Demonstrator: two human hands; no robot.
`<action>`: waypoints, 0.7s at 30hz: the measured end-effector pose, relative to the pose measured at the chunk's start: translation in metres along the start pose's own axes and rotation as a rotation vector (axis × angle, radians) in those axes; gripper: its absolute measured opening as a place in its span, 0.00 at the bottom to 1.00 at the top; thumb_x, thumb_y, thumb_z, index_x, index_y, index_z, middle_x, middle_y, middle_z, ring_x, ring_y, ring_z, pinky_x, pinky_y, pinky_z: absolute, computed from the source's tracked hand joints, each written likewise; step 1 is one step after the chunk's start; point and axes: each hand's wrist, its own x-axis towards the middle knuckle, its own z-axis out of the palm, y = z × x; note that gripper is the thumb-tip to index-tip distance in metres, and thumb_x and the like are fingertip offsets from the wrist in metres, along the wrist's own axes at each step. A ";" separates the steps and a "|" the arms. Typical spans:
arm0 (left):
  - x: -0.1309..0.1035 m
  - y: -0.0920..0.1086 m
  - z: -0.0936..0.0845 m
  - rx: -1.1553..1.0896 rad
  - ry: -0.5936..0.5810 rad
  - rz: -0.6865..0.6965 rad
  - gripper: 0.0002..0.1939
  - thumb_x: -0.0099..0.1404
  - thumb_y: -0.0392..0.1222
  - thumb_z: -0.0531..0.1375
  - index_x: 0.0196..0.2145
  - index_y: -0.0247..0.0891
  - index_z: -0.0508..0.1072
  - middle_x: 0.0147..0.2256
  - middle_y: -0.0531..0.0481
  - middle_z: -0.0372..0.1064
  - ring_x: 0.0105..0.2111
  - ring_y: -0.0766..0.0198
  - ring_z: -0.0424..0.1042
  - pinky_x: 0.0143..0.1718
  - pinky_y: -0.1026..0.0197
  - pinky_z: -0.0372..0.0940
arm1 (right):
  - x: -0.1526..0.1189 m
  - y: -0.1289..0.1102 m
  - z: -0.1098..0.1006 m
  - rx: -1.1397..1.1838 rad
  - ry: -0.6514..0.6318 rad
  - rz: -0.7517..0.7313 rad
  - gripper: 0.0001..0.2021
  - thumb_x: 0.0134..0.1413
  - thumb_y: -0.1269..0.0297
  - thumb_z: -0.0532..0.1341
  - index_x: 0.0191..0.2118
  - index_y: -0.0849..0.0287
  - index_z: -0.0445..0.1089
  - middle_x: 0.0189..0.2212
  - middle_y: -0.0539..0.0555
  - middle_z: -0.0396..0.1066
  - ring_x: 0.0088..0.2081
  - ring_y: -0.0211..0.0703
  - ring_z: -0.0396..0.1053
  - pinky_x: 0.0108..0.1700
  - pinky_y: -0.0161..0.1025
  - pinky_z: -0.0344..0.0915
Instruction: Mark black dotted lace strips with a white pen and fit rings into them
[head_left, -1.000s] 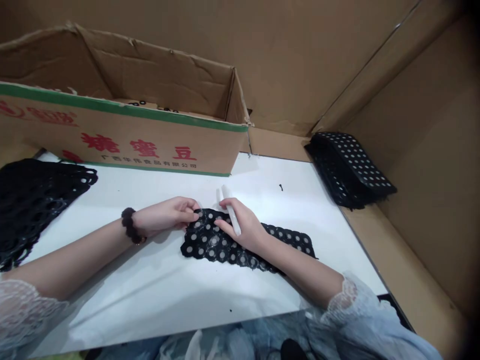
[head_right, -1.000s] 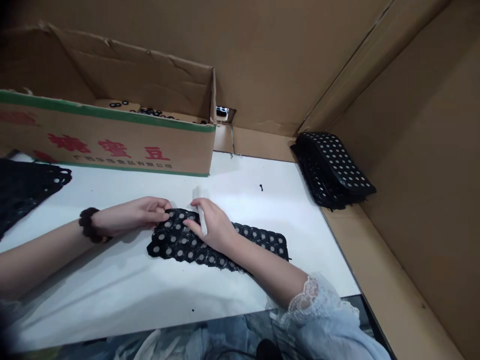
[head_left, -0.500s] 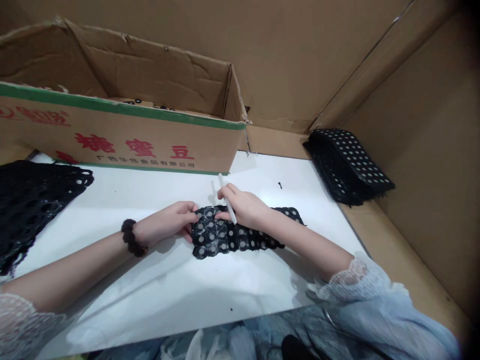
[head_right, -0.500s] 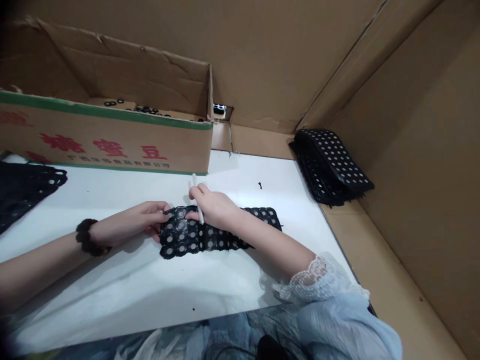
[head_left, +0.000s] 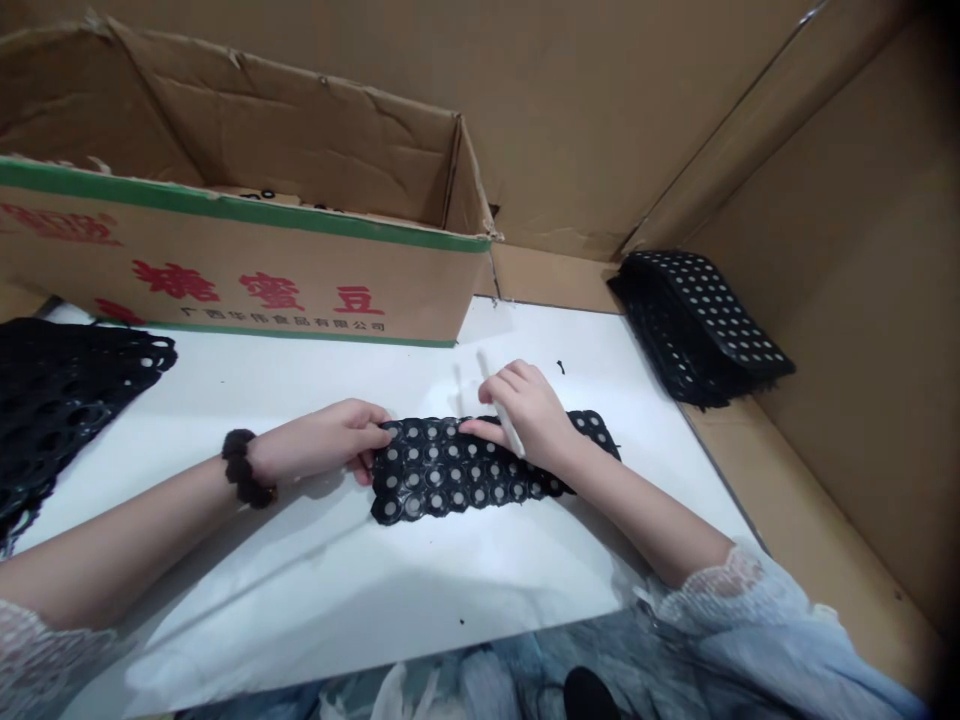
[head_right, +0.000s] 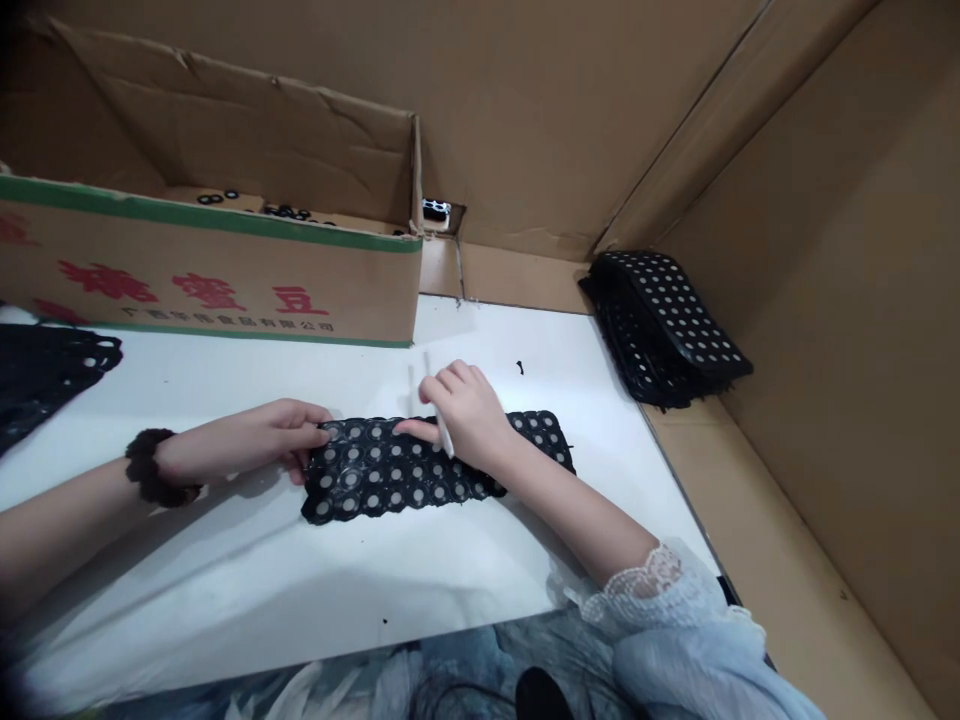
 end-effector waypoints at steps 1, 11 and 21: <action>0.000 -0.001 -0.002 0.038 -0.008 -0.011 0.12 0.59 0.47 0.53 0.26 0.35 0.65 0.21 0.50 0.68 0.21 0.66 0.67 0.23 0.65 0.63 | 0.003 -0.008 -0.001 0.165 0.046 -0.022 0.16 0.52 0.50 0.52 0.27 0.59 0.61 0.25 0.54 0.63 0.34 0.44 0.61 0.37 0.42 0.59; 0.003 -0.007 -0.008 0.035 -0.033 -0.094 0.13 0.60 0.51 0.50 0.28 0.37 0.60 0.17 0.53 0.65 0.13 0.68 0.63 0.11 0.69 0.54 | 0.013 -0.025 0.041 1.210 -0.076 0.338 0.08 0.53 0.60 0.52 0.31 0.56 0.51 0.21 0.46 0.64 0.23 0.34 0.61 0.28 0.34 0.58; -0.001 -0.011 -0.004 0.100 0.065 -0.116 0.17 0.61 0.53 0.47 0.37 0.37 0.64 0.18 0.53 0.64 0.14 0.68 0.61 0.11 0.68 0.52 | 0.011 -0.028 0.039 1.195 -0.151 0.310 0.06 0.53 0.64 0.52 0.32 0.56 0.50 0.24 0.46 0.63 0.28 0.35 0.65 0.31 0.34 0.58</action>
